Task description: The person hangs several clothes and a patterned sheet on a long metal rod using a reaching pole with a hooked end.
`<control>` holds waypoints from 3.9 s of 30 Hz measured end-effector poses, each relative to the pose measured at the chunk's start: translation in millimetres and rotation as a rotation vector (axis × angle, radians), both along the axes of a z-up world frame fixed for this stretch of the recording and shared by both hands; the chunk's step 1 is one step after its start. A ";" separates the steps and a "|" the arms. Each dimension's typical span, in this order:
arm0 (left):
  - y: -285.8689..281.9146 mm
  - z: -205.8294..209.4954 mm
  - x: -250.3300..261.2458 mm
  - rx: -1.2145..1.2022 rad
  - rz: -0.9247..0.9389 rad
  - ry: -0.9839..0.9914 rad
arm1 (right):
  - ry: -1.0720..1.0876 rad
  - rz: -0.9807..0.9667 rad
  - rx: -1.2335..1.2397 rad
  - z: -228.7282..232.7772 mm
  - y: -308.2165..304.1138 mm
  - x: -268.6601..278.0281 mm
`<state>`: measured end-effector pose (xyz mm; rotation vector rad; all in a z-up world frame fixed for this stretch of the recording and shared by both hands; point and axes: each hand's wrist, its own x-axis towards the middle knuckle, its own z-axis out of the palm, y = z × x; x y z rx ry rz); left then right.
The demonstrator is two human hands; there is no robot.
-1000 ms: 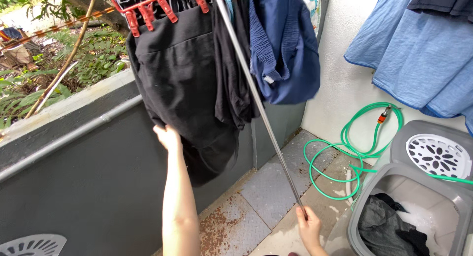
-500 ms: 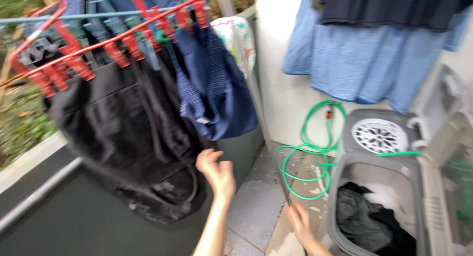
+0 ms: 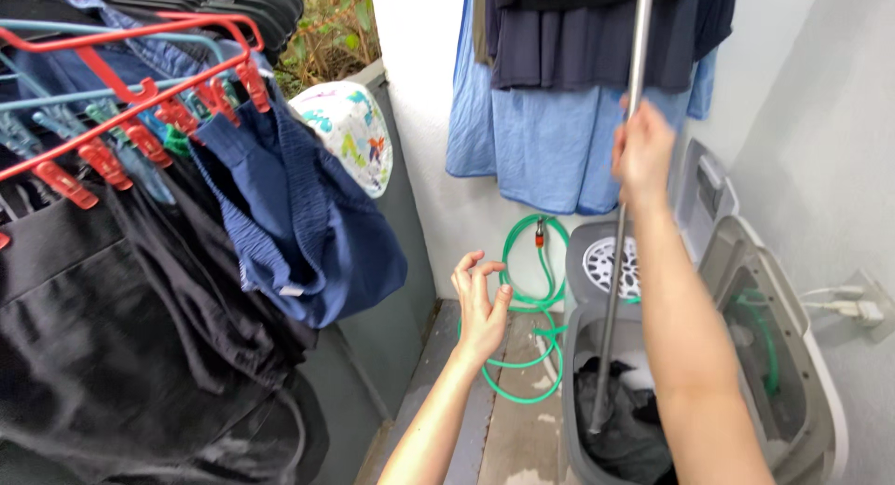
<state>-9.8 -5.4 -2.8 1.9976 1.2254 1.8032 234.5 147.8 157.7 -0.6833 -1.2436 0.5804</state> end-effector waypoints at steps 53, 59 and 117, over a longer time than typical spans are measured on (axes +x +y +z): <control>70.1 -4.9 22.3 -0.075 0.051 -0.034 | 0.042 0.150 0.105 152.0 101.0 96.1; 72.9 -1.8 22.2 -0.032 0.081 -0.042 | 0.029 0.263 0.208 210.3 132.3 142.2; -252.3 -11.5 -135.9 -0.303 -0.048 -0.281 | -0.390 0.274 -0.306 -465.7 -401.3 -200.1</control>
